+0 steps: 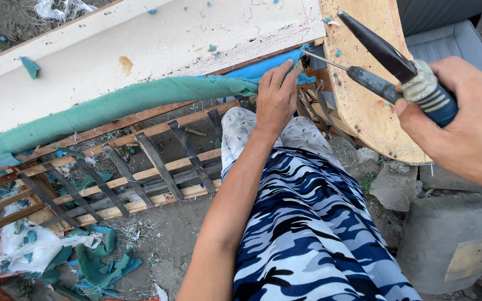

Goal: The person uses pliers to trim excess green fabric from the edge of a long white foam piece. They repeatedly pull and cut small sections of fabric along the seam, removing loose pieces as they work.

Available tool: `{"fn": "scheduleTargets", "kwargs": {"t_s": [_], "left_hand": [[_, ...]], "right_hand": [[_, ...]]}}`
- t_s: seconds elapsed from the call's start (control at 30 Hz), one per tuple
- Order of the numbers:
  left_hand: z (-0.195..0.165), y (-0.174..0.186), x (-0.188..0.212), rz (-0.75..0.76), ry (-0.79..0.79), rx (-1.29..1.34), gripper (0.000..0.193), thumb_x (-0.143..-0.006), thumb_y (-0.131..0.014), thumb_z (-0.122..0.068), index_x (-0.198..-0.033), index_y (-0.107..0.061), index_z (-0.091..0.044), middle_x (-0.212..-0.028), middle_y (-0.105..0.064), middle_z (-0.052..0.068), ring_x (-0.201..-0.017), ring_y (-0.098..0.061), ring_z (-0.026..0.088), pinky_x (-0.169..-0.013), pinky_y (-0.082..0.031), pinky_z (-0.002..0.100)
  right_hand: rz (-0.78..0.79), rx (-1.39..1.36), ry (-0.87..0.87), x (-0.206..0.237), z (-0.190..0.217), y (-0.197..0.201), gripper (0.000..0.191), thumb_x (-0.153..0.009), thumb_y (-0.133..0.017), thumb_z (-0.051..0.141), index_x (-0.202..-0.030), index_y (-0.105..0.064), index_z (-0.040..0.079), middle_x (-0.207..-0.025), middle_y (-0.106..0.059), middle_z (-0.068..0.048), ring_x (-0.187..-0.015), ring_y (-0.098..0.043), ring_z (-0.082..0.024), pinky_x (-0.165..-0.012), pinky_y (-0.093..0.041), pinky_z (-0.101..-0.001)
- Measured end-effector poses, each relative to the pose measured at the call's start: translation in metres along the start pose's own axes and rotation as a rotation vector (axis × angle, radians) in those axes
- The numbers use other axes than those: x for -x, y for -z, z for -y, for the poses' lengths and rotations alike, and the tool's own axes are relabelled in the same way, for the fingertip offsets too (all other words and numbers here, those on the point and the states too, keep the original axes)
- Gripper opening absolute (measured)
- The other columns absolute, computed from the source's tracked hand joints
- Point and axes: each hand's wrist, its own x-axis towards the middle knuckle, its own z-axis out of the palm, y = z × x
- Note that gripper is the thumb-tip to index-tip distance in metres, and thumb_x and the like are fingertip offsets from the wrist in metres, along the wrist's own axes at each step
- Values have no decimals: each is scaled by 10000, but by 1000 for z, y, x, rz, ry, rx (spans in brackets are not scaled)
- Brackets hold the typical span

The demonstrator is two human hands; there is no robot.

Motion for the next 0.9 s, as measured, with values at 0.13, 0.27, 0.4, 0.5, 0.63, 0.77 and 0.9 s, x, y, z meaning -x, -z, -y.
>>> {"fn": "scheduleTargets", "kwargs": {"t_s": [0.13,0.27,0.4,0.5,0.63,0.77,0.9], "left_hand": [[-9,1,-6,-82,86,116,222,-931,-697,-41,-1150,-679,-73,-1248,-636,97,-1131,-603,302,-1001,-489,421],[-17,-2,-18,-204,284,255,161,-939,-692,-46,-1093,-660,-79,-1104,-641,74,-1058,-618,283,-947,-501,406],[-19,2,-27,-210,409,335,184,-949,-674,-40,-1126,-640,-76,-1058,-624,78,-998,-638,259,-901,-522,380],[-24,5,-37,-193,458,334,234,-902,-706,-58,-1123,-640,-91,-1042,-633,68,-947,-630,240,-874,-520,370],[-36,3,-55,-167,435,158,304,-788,-801,-149,-1069,-691,-118,-997,-663,42,-928,-612,241,-795,-446,401],[-31,4,-61,-167,200,152,196,-851,-797,-173,-1035,-731,-178,-987,-664,-14,-966,-614,215,-864,-469,385],[-14,6,-54,-135,31,210,265,-886,-761,-104,-1142,-709,-144,-1054,-643,15,-1011,-621,232,-885,-525,380]], "right_hand": [[-24,32,45,-5,11,3,278,-930,-775,144,-1127,-716,-44,-693,-647,-150,-587,-662,-222,-565,-529,-359],[-135,41,262,-7,19,4,279,-904,-797,87,-1130,-705,-49,-855,-678,-186,-730,-685,-280,-680,-541,-375],[-148,58,341,-5,21,3,293,-867,-808,53,-1120,-696,-41,-896,-686,-192,-797,-695,-319,-712,-542,-388],[-159,18,347,-5,19,0,293,-915,-802,69,-1154,-675,-43,-924,-683,-188,-817,-699,-313,-732,-548,-375],[-200,57,362,-10,17,-7,273,-949,-804,73,-1144,-662,-56,-902,-676,-198,-827,-695,-343,-745,-549,-405],[-257,31,398,-12,15,-15,280,-956,-808,93,-1128,-637,-47,-884,-663,-186,-812,-688,-348,-758,-541,-411],[-299,-56,356,2,6,-21,408,-999,-815,189,-1219,-583,-65,-962,-643,-180,-824,-665,-308,-787,-529,-384]]}}
